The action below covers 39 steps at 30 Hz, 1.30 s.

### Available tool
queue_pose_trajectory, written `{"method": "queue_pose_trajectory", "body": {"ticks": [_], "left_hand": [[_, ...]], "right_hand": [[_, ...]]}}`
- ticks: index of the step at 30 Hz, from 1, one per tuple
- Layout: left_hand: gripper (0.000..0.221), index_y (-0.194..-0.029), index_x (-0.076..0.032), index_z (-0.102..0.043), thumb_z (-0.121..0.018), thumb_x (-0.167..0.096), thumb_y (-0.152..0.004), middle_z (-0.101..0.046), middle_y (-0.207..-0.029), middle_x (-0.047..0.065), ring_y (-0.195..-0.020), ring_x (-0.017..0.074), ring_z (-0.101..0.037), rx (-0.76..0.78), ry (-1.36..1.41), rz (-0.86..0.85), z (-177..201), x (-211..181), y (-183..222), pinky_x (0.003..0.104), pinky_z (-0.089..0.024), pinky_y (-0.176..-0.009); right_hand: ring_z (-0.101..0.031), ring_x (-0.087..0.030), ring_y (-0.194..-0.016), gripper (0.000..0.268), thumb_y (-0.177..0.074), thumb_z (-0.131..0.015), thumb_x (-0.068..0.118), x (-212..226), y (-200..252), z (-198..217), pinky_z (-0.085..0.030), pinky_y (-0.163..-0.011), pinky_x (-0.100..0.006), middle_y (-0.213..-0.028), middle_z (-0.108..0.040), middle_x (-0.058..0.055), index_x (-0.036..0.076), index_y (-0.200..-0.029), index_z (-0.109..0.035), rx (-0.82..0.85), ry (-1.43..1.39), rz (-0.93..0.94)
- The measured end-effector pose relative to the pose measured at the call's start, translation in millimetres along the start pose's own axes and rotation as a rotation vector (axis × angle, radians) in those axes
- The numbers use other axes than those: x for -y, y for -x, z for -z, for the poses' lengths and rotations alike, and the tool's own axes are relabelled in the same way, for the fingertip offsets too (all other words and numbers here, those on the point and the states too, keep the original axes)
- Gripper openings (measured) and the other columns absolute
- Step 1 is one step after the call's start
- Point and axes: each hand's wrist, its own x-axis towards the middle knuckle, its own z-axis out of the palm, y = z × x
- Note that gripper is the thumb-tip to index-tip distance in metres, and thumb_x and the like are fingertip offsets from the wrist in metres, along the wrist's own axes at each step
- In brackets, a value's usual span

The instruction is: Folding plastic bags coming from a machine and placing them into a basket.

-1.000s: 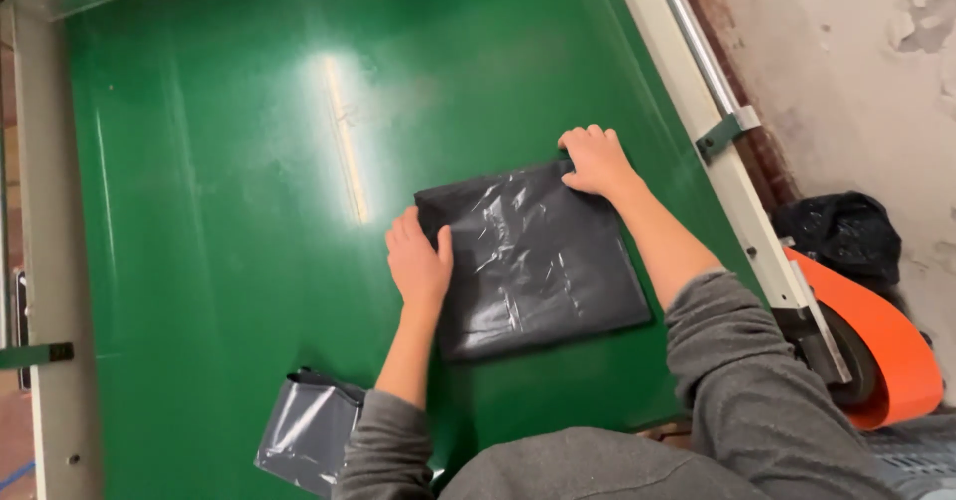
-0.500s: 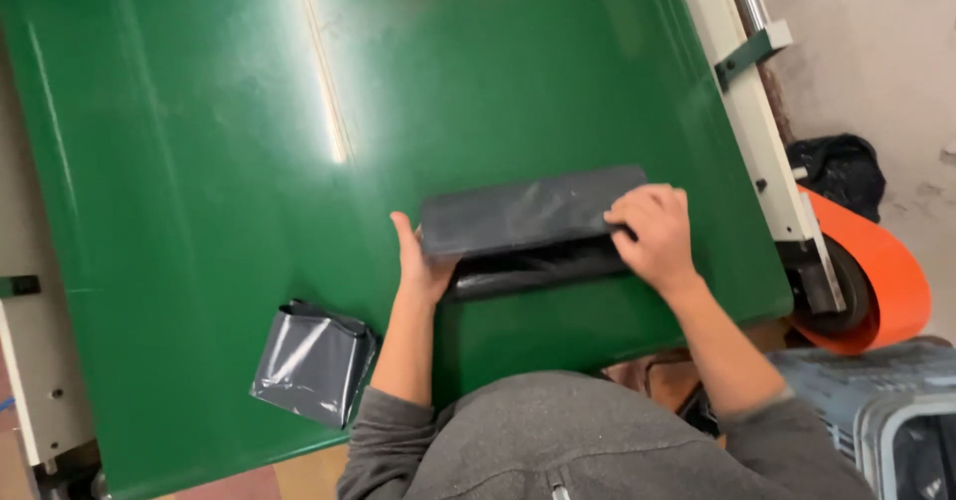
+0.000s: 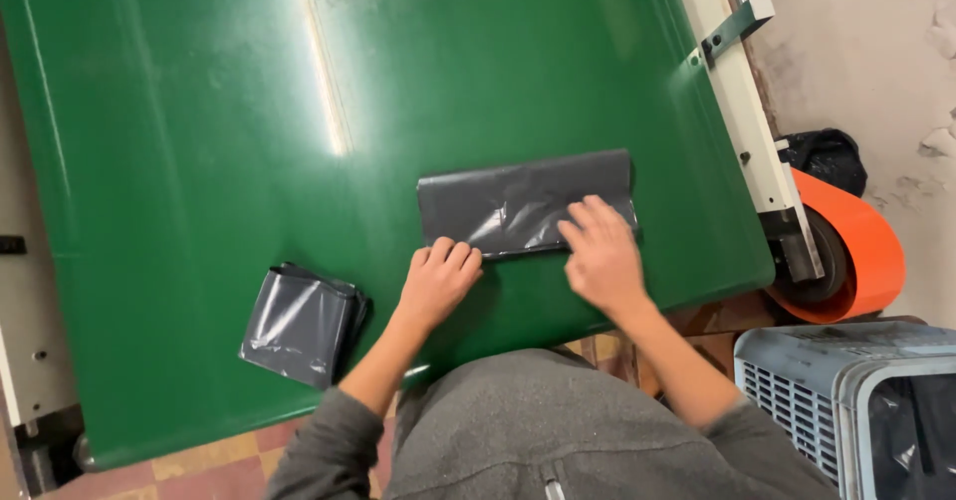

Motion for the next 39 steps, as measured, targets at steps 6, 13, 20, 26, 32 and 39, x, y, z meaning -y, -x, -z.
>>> {"method": "queue_pose_trajectory", "body": {"ticks": [6, 13, 20, 26, 32, 39], "left_hand": [[0.01, -0.09, -0.015, -0.067, -0.069, -0.022, -0.085, -0.071, -0.092, 0.004, -0.089, 0.027, -0.07, 0.364, 0.31, -0.221, -11.2, -15.3, -25.7, 0.041, -0.053, -0.074], [0.035, -0.094, -0.006, -0.075, -0.065, -0.04, -0.093, -0.075, -0.084, 0.009, -0.077, 0.0286, -0.071, 0.653, 1.183, -0.06, -30.5, -16.0, -104.4, 0.043, -0.057, -0.071], [0.077, -0.09, -0.001, -0.074, -0.046, -0.071, -0.103, -0.063, -0.08, 0.009, -0.073, 0.0254, -0.061, 0.641, 1.062, 0.502, -88.0, 6.3, -142.2, 0.041, -0.052, -0.072], [0.054, -0.1, -0.007, -0.062, -0.08, -0.049, -0.071, -0.068, -0.097, 0.014, -0.091, 0.0354, -0.066, 0.128, 0.395, 0.44, -35.8, -54.9, -147.7, 0.05, -0.056, -0.069], [0.032, -0.102, -0.007, -0.059, -0.079, -0.023, -0.081, -0.065, -0.101, 0.015, -0.099, 0.0385, -0.063, -0.005, 0.716, 0.397, -13.9, -65.7, -104.8, 0.052, -0.053, -0.078], [0.048, -0.121, -0.003, -0.057, -0.081, -0.013, -0.081, -0.062, -0.112, 0.015, -0.102, 0.0327, -0.065, -0.354, 1.105, 0.295, 122.9, -2.3, 44.5, 0.042, -0.055, -0.089]], "right_hand": [[-0.051, -0.042, -0.138, 0.055, -0.076, -0.062, -0.002, 41.3, 29.5, -54.9, -0.04, -0.118, -0.052, -0.142, -0.057, -0.024, -0.009, -0.13, -0.062, 0.186, -0.28, 0.183], [-0.061, -0.037, -0.132, 0.035, -0.087, -0.065, 0.001, 14.9, 102.5, -60.0, -0.049, -0.11, -0.044, -0.133, -0.068, -0.017, 0.002, -0.121, -0.07, 0.144, -0.617, -0.11], [-0.053, -0.028, -0.088, 0.031, -0.107, -0.047, 0.008, -30.6, 89.0, -51.7, -0.044, -0.079, -0.046, -0.113, -0.058, -0.023, 0.005, -0.136, -0.057, -0.091, -1.502, -1.23], [-0.073, -0.019, -0.094, 0.027, -0.102, -0.045, 0.015, -54.9, 89.6, -55.1, -0.061, -0.074, -0.033, -0.121, -0.07, -0.007, 0.011, -0.127, -0.057, -0.023, -1.751, -1.297], [-0.062, -0.014, -0.09, 0.017, -0.104, -0.06, 0.008, -60.0, 120.4, -75.0, -0.052, -0.069, -0.029, -0.111, -0.063, -0.002, 0.01, -0.121, -0.056, -0.113, -1.47, -1.138], [-0.055, -0.02, -0.13, 0.055, -0.097, -0.063, 0.006, 56.7, 39.6, -82.7, -0.046, -0.113, -0.038, -0.141, -0.055, -0.004, 0.007, -0.148, -0.044, -0.094, -1.588, -0.61]]}}
